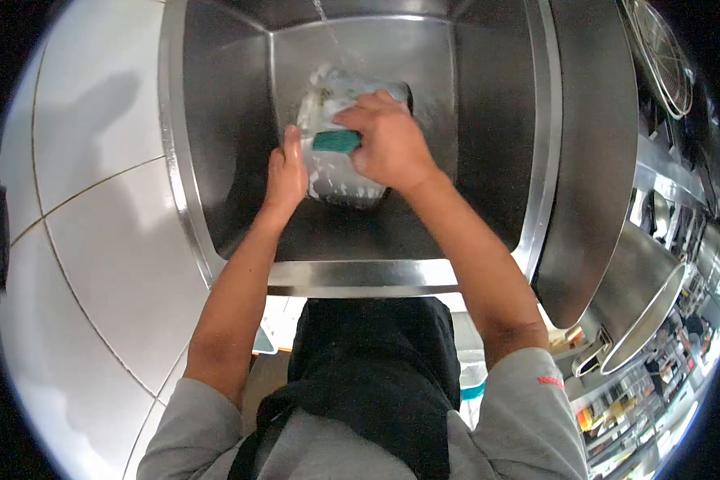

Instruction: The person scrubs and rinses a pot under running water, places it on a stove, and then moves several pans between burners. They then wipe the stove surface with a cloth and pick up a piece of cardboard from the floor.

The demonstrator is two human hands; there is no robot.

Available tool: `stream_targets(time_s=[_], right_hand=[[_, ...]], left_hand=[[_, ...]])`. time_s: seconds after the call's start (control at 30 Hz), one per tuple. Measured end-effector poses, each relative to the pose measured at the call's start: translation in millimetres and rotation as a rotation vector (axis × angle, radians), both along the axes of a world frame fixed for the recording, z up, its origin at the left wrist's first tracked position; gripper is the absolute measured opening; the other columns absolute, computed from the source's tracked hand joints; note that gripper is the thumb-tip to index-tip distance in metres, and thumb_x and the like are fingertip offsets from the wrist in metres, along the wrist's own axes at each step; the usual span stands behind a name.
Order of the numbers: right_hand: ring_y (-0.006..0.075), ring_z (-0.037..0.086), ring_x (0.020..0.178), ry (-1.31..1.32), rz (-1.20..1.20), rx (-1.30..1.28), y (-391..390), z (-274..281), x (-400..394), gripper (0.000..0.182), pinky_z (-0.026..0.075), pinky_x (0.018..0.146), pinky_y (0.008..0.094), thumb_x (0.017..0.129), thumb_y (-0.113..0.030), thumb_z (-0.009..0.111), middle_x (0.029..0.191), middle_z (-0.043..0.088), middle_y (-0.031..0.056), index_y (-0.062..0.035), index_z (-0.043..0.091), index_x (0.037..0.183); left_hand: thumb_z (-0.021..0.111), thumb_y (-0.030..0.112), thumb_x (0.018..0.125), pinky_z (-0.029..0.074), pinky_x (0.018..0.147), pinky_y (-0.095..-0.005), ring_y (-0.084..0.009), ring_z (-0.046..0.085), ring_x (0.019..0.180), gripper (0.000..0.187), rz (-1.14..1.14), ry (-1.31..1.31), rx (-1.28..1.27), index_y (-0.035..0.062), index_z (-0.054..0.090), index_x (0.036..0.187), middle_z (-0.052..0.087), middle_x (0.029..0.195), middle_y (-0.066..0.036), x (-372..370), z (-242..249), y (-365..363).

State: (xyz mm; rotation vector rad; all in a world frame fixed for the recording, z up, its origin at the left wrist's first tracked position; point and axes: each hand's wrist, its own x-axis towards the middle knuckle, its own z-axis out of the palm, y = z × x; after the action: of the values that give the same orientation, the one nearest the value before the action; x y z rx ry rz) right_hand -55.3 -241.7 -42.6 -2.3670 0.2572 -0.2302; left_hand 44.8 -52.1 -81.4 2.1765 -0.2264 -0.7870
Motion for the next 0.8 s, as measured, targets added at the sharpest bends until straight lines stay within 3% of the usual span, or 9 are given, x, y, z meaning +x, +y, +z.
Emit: stream_targets(time_s=[0.1, 0.17, 0.27, 0.37, 0.57, 0.7, 0.8], right_hand=[[0.0389, 0.066, 0.107, 0.207, -0.187, 0.049, -28.9, -12.2, 28.5, 0.034, 0.053, 0.094, 0.0412, 0.08, -0.021, 0.079, 0.111, 0.072, 0.0188, -0.0048, 0.075, 0.11], [0.0397, 0.067, 0.099, 0.193, -0.182, 0.162, -56.1, -51.6, 62.3, 0.037, 0.052, 0.091, 0.043, 0.085, -0.029, 0.079, 0.107, 0.071, 0.0195, -0.0034, 0.074, 0.111], [0.0417, 0.067, 0.101, 0.122, 0.143, -0.031, -59.8, -51.9, 92.9, 0.035, 0.053, 0.088, 0.0479, 0.086, -0.031, 0.075, 0.11, 0.071, 0.0219, -0.0044, 0.075, 0.108], [0.0422, 0.067, 0.1, 0.222, 0.446, 0.001, -68.6, -9.2, 96.0, 0.032, 0.053, 0.088, 0.0476, 0.087, -0.03, 0.073, 0.11, 0.071, 0.0218, -0.0045, 0.076, 0.106], [0.0417, 0.064, 0.097, 0.128, -0.052, -0.126, -25.2, 32.9, 55.0, 0.028, 0.052, 0.087, 0.0487, 0.079, -0.019, 0.076, 0.1, 0.068, 0.0203, -0.0078, 0.076, 0.105], [0.0391, 0.06, 0.1, -0.137, -0.082, -0.239, 7.2, -3.5, 19.2, 0.049, 0.052, 0.087, 0.0473, 0.068, -0.009, 0.078, 0.103, 0.064, 0.0159, -0.0135, 0.073, 0.116], [0.0388, 0.06, 0.101, -0.102, -0.436, -0.205, -20.6, -25.2, 40.2, 0.05, 0.052, 0.088, 0.0478, 0.065, -0.01, 0.078, 0.104, 0.064, 0.0155, -0.0139, 0.073, 0.114]], left_hand=[[0.032, 0.058, 0.107, 0.044, 0.076, -0.0568, -0.0509, 0.058, 0.067, 0.083, -0.07, -0.044, -0.003, -0.0132, 0.055, 0.071, 0.053, 0.065, -0.034, 4.5, -12.9, 10.1], [0.032, 0.057, 0.107, 0.045, 0.076, -0.0564, -0.052, 0.059, 0.071, 0.082, -0.086, -0.013, 0.03, -0.0133, 0.058, 0.073, 0.056, 0.068, -0.034, -0.1, -8.7, 11.0], [0.032, 0.056, 0.107, 0.047, 0.079, -0.0553, -0.0539, 0.061, 0.078, 0.08, -0.089, -0.009, 0.044, -0.0127, 0.062, 0.078, 0.06, 0.074, -0.035, 3.1, -2.7, 9.6], [0.032, 0.056, 0.107, 0.048, 0.081, -0.0556, -0.0558, 0.062, 0.084, 0.079, -0.124, -0.072, 0.063, -0.0118, 0.066, 0.083, 0.062, 0.08, -0.036, -0.6, 2.4, 11.0], [0.032, 0.053, 0.107, 0.047, 0.084, -0.0579, -0.0565, 0.062, 0.094, 0.074, -0.167, -0.14, 0.034, -0.0078, 0.069, 0.088, 0.064, 0.087, -0.036, 10.8, -5.7, -1.1], [0.035, 0.053, 0.107, 0.047, 0.082, -0.0584, -0.0555, 0.062, 0.095, 0.069, -0.155, -0.215, -0.007, -0.0046, 0.071, 0.092, 0.066, 0.087, -0.034, 10.8, 4.1, -24.8], [0.043, 0.059, 0.103, 0.048, 0.078, -0.0571, -0.0545, 0.064, 0.091, 0.07, -0.12, -0.118, 0.043, -0.0035, 0.072, 0.092, 0.066, 0.085, -0.033, -8.9, -12.9, -7.4]])
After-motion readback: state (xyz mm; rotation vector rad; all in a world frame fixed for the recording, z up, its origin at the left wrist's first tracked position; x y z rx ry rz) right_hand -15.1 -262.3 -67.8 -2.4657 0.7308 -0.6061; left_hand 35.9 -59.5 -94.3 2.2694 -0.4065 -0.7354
